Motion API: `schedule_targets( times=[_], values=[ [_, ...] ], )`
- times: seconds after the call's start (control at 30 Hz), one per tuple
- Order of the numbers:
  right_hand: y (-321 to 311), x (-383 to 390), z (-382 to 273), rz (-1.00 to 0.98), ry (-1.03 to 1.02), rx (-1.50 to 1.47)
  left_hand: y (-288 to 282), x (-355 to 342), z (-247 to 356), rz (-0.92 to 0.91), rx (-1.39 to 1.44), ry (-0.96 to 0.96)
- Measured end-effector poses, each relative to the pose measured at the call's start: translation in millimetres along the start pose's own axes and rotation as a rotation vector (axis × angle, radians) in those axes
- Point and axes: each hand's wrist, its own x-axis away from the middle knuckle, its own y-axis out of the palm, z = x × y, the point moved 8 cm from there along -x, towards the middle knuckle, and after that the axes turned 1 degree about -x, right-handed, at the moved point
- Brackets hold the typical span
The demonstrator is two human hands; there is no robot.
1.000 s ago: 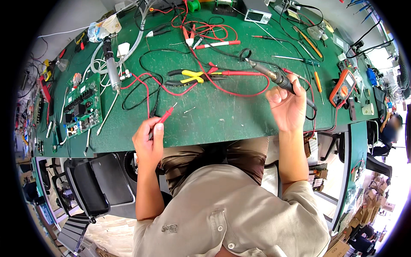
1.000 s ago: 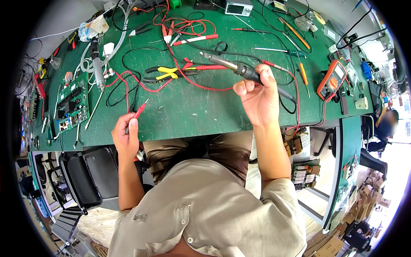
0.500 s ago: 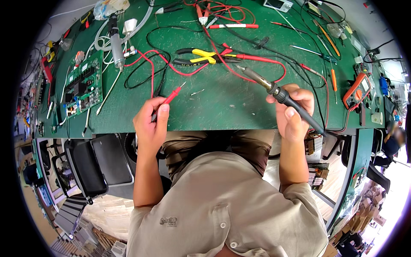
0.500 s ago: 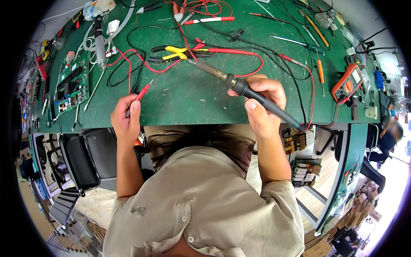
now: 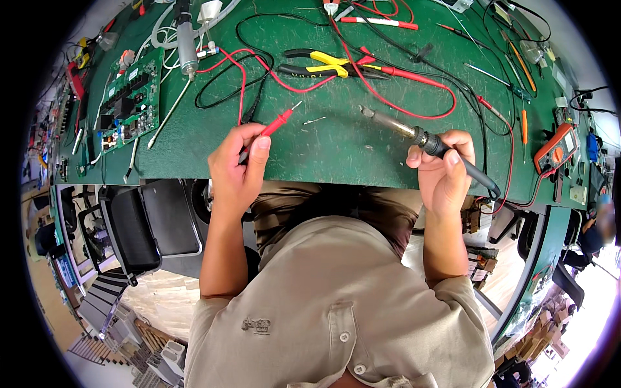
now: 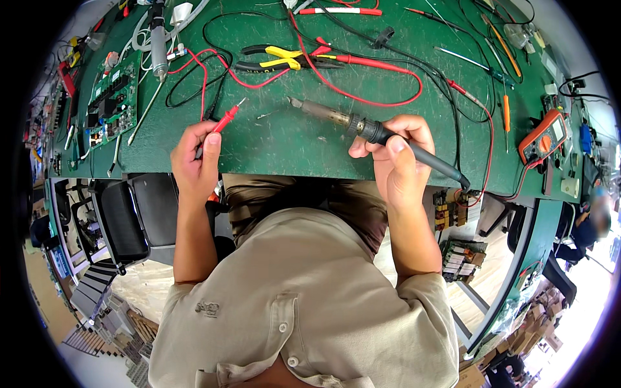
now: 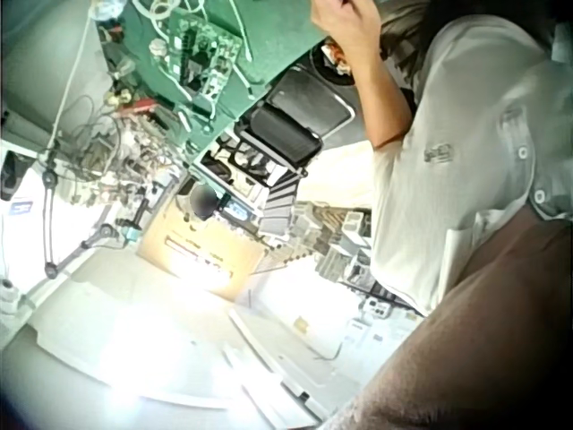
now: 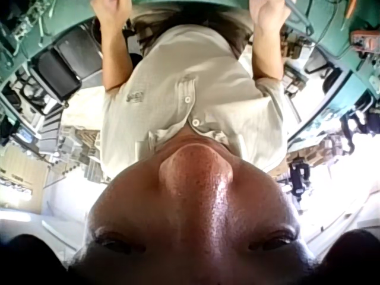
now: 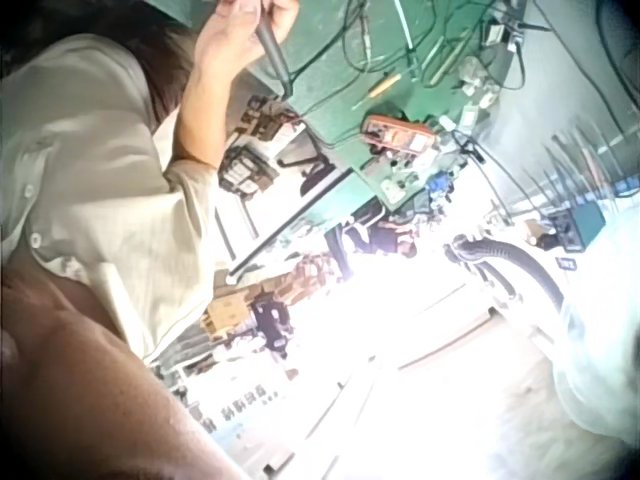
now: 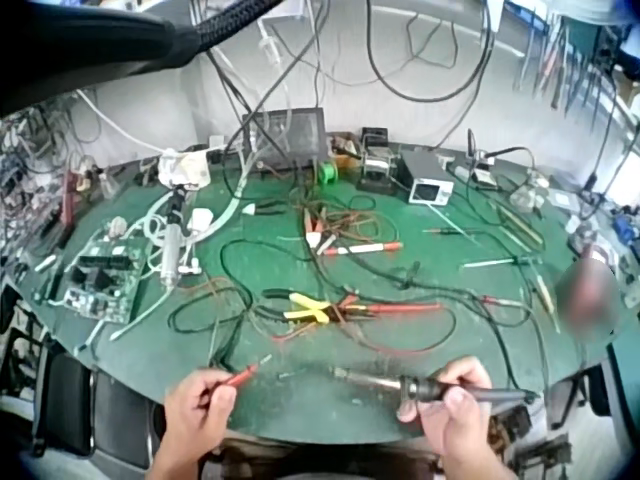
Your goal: The person is soldering a wire onto a red test probe by hand using a soldering iron and solder wire, making several applications of solder to the joint.
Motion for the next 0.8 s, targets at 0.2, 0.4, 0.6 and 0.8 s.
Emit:
schedule_targets(
  times=[0.2, 0.4, 0.6, 0.8],
  values=[
    [-6.2, -2.2, 2.8, 0.033, 0.024, -0.045, -0.1, 1.1, -2.3, -0.006, -0.021, -0.001],
    [-10.6, -1.2, 7.9, 0.074, 0.069, -0.089, 0.1, -0.3, 2.8, 0.002, -0.059, 0.023],
    [-11.0, -1.3, 13.1, 0.081, 0.101, -0.145, 0.2, 1.6, -0.4, -0.024, -0.065, 0.003],
    [-11.7, -0.5, 13.6, 0.088, 0.102, -0.142, 0.4, 1.5, 3.5, -0.026, -0.062, 0.01]
  ],
)
